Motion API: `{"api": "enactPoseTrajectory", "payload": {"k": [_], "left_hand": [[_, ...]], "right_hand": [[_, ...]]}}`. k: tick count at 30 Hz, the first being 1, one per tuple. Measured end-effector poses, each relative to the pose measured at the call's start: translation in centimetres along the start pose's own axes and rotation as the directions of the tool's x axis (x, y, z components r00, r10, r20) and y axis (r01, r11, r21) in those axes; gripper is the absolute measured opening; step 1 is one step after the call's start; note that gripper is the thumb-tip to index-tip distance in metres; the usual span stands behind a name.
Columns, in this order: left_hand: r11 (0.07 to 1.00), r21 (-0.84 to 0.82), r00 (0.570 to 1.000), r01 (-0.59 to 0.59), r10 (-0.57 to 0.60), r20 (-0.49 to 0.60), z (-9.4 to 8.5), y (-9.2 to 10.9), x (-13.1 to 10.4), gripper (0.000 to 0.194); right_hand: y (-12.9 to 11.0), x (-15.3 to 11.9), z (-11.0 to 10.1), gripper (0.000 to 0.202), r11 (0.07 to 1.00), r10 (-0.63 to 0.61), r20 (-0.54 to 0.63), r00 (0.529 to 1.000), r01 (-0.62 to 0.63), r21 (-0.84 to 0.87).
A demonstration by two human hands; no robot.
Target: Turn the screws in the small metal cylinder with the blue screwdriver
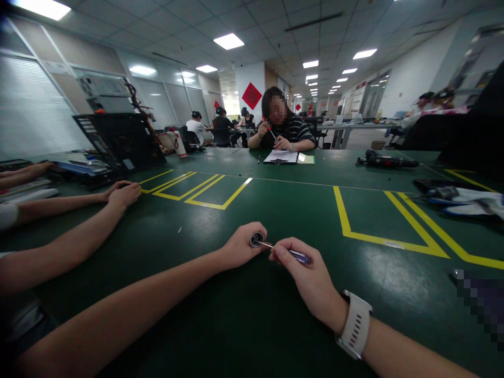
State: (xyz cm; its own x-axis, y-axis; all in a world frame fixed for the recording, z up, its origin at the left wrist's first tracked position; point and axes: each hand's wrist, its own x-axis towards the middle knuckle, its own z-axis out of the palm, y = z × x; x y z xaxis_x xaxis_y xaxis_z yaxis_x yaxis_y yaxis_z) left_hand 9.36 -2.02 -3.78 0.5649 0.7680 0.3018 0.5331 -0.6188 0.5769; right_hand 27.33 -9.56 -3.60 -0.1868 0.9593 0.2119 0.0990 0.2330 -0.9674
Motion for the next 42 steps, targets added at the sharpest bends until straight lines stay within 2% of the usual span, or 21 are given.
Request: {"api": "enactPoseTrajectory", "payload": {"k": [6, 16, 24, 31, 34, 37, 42], "left_hand": [[1.0, -0.01, 1.0, -0.003, 0.003, -0.026, 0.1, -0.1, 0.0, 0.013], [1.0, -0.021, 1.0, 0.011, -0.012, -0.019, 0.1, 0.0, 0.0, 0.016], [1.0, -0.001, 1.0, -0.025, 0.025, -0.002, 0.0, 0.0, 0.0, 0.016], [0.998, -0.068, 0.997, -0.014, 0.008, -0.08, 0.4, -0.5, 0.0, 0.016], [0.997, -0.078, 0.996, -0.014, 0.007, -0.094, 0.3, -0.6, 0.0, 0.017], [0.997, -0.08, 0.995, -0.01, 0.002, -0.099, 0.3, -0.5, 0.0, 0.018], [0.997, -0.066, 0.997, -0.027, 0.022, -0.072, 0.3, -0.4, 0.0, 0.015]], "right_hand": [[-0.7, -0.1, 0.0, 0.027, 0.992, -0.017, 0.019, 1.0, 0.019, -0.126], [0.1, 0.1, 0.0, 0.026, 0.992, -0.028, -0.064, 0.998, 0.02, -0.126], [-0.8, -0.1, 0.3, 0.028, 0.972, -0.015, -0.046, 0.999, 0.004, -0.234], [-0.7, -0.2, 0.6, 0.02, 0.977, -0.073, -0.007, 0.997, 0.07, -0.204], [-0.4, -0.1, 0.6, 0.02, 0.99, -0.037, -0.001, 0.999, 0.036, -0.14], [-0.2, 0.3, 0.5, 0.023, 0.997, 0.068, -0.032, 0.997, -0.067, 0.023], [0.2, 1.1, 0.2, 0.022, 0.898, 0.223, -0.031, 0.974, -0.193, 0.395]]}}
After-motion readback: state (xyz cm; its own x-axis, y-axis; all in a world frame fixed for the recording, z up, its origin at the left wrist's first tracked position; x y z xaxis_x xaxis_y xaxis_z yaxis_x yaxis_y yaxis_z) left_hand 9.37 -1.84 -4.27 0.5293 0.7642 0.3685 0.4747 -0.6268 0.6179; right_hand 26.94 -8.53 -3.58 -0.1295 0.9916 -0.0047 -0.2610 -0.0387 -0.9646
